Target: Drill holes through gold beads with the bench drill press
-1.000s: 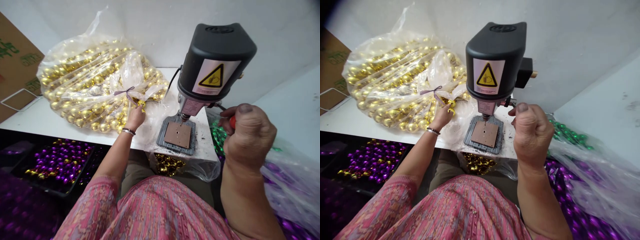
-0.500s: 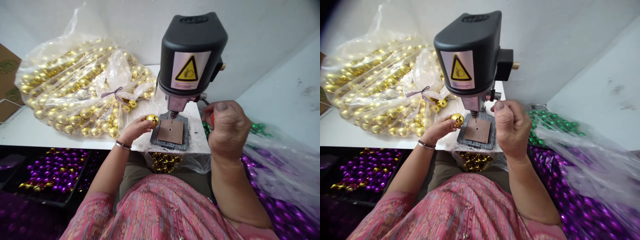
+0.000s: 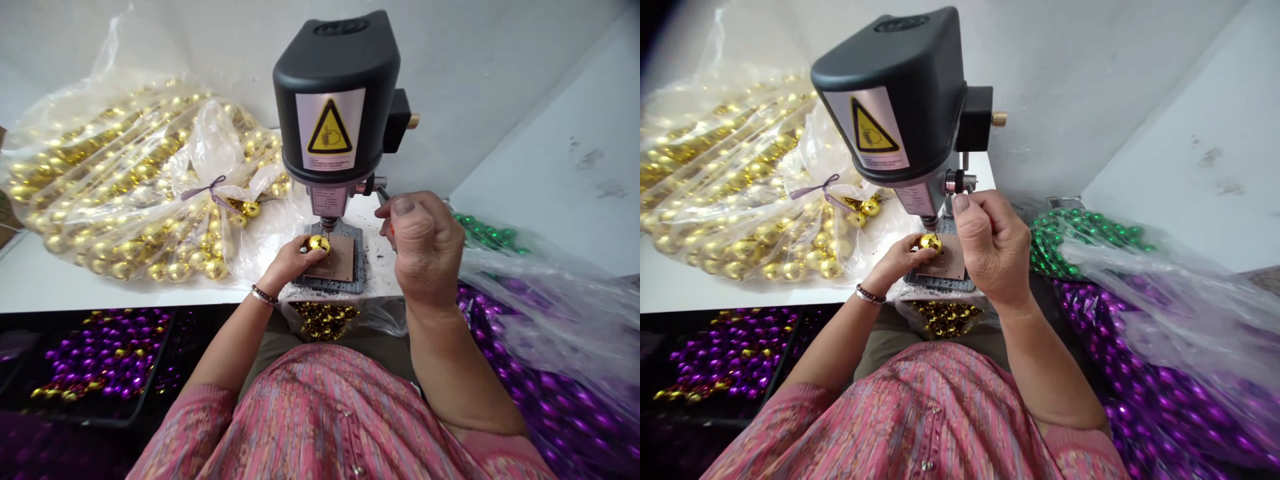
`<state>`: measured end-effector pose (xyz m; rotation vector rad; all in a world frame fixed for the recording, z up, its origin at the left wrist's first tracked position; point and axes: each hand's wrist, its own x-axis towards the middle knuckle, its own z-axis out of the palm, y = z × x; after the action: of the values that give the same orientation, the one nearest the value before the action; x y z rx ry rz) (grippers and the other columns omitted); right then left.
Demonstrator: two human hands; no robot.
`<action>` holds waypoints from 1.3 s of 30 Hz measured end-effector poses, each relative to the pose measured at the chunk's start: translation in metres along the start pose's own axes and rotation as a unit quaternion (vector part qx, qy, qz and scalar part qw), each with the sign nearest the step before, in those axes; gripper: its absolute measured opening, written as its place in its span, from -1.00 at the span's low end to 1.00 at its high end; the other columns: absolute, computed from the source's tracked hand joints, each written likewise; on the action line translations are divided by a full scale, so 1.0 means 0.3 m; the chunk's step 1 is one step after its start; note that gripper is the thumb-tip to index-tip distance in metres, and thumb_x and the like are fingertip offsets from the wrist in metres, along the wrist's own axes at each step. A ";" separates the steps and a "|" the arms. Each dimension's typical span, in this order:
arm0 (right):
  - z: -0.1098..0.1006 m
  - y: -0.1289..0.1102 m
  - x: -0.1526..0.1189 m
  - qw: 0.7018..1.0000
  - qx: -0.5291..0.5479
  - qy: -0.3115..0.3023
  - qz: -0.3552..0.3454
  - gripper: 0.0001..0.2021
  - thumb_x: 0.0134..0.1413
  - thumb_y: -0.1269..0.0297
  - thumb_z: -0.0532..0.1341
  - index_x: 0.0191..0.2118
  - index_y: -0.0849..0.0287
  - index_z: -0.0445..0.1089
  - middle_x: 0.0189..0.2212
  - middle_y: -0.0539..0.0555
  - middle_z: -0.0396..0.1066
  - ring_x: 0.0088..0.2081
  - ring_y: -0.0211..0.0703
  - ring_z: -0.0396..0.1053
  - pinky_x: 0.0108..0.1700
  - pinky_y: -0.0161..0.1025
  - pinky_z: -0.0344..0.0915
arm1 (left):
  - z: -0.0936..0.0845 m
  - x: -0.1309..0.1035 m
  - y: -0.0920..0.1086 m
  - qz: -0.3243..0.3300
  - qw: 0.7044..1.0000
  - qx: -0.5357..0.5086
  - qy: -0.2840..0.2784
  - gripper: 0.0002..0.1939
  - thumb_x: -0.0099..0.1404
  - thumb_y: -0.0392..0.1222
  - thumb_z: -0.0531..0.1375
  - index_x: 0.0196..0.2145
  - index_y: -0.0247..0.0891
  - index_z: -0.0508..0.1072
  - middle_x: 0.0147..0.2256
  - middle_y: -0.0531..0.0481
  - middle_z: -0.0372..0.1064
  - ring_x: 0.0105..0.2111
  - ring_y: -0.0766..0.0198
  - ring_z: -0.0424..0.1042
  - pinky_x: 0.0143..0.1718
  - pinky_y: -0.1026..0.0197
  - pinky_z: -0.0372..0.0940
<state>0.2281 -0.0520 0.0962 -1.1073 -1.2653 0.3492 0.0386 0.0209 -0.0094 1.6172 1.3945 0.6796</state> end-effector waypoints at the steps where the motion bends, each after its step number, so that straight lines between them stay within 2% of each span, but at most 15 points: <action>1: 0.000 0.002 -0.001 1.000 0.004 -0.003 -0.001 -0.57 0.24 -0.08 0.09 -0.43 0.18 0.37 -0.61 -0.10 0.17 -0.55 -0.46 0.13 -0.45 -0.36 0.13 | 0.003 0.001 0.002 0.007 1.000 0.019 0.005 -0.52 0.13 0.01 0.33 -0.04 -0.28 0.51 -0.26 -0.05 0.54 -0.28 0.19 0.46 -0.28 0.22 0.33; 5: -0.001 0.009 -0.003 1.000 0.021 -0.011 0.002 -0.59 0.25 -0.06 0.09 -0.42 0.17 0.35 -0.62 -0.12 0.13 -0.57 -0.47 0.09 -0.47 -0.37 0.11 | 0.009 -0.002 0.028 0.019 0.996 0.083 0.000 -0.50 0.17 0.00 0.31 0.02 -0.27 0.50 -0.15 -0.07 0.55 -0.21 0.17 0.48 -0.18 0.20 0.33; 9: -0.003 0.012 -0.005 0.999 0.027 -0.013 0.010 -0.61 0.24 -0.07 0.11 -0.43 0.15 0.36 -0.62 -0.12 0.14 -0.57 -0.48 0.08 -0.49 -0.36 0.09 | 0.023 -0.011 0.059 0.026 0.993 0.113 -0.013 -0.55 0.18 -0.04 0.31 0.00 -0.25 0.49 -0.21 0.00 0.55 -0.26 0.22 0.48 -0.23 0.25 0.33; 14: -0.010 0.011 -0.011 0.999 0.029 -0.020 0.015 -0.63 0.24 -0.04 0.12 -0.41 0.15 0.37 -0.62 -0.12 0.14 -0.56 -0.47 0.09 -0.49 -0.35 0.08 | 0.049 -0.011 0.060 0.081 0.985 0.153 -0.008 -0.53 0.15 -0.15 0.33 0.03 -0.27 0.48 -0.14 -0.05 0.54 -0.22 0.21 0.48 -0.15 0.23 0.33; 18: -0.017 0.030 -0.030 1.000 0.006 -0.022 -0.005 -0.67 0.26 0.03 0.12 -0.40 0.15 0.39 -0.60 -0.12 0.19 -0.54 -0.47 0.14 -0.47 -0.37 0.11 | 0.057 -0.005 0.039 0.088 0.989 0.119 -0.025 -0.57 0.18 -0.14 0.32 0.02 -0.24 0.49 -0.16 -0.02 0.55 -0.19 0.19 0.49 -0.15 0.23 0.33; 22: -0.017 0.065 -0.056 0.998 -0.030 -0.018 -0.049 -0.73 0.26 0.11 0.13 -0.37 0.16 0.42 -0.55 -0.10 0.31 -0.49 -0.46 0.23 -0.42 -0.39 0.18 | 0.058 -0.003 0.027 0.075 0.992 0.100 -0.024 -0.51 0.16 -0.14 0.33 0.05 -0.26 0.48 -0.13 -0.04 0.55 -0.17 0.17 0.49 -0.14 0.22 0.32; 29: 0.000 0.133 -0.091 0.996 -0.031 0.007 -0.083 -0.77 0.24 0.19 0.12 -0.35 0.15 0.44 -0.49 -0.07 0.43 -0.45 -0.41 0.34 -0.37 -0.38 0.28 | 0.059 -0.003 0.028 0.080 0.992 0.090 -0.030 -0.58 0.16 -0.13 0.33 -0.02 -0.24 0.50 -0.17 -0.01 0.54 -0.19 0.18 0.48 -0.14 0.22 0.31; 36: 0.029 0.242 -0.136 0.997 0.001 0.024 -0.071 -0.80 0.22 0.19 0.12 -0.31 0.15 0.44 -0.43 -0.03 0.47 -0.36 -0.34 0.43 -0.29 -0.31 0.36 | 0.061 -0.008 0.017 0.073 0.995 0.055 -0.035 -0.52 0.16 -0.14 0.34 0.04 -0.26 0.48 -0.13 -0.03 0.54 -0.17 0.18 0.48 -0.11 0.23 0.31; 39: 0.035 0.242 -0.131 0.997 0.013 0.023 -0.073 -0.76 0.22 0.14 0.12 -0.33 0.17 0.43 -0.45 -0.03 0.45 -0.37 -0.32 0.44 -0.31 -0.29 0.35 | 0.064 -0.007 0.012 0.066 0.996 0.048 -0.034 -0.50 0.15 -0.15 0.34 0.06 -0.24 0.47 -0.13 -0.02 0.55 -0.16 0.18 0.48 -0.11 0.23 0.31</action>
<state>0.2308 -0.0417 0.0136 -0.9884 -1.2892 0.2289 0.0562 0.0139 -0.0151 1.8036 1.2965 0.6365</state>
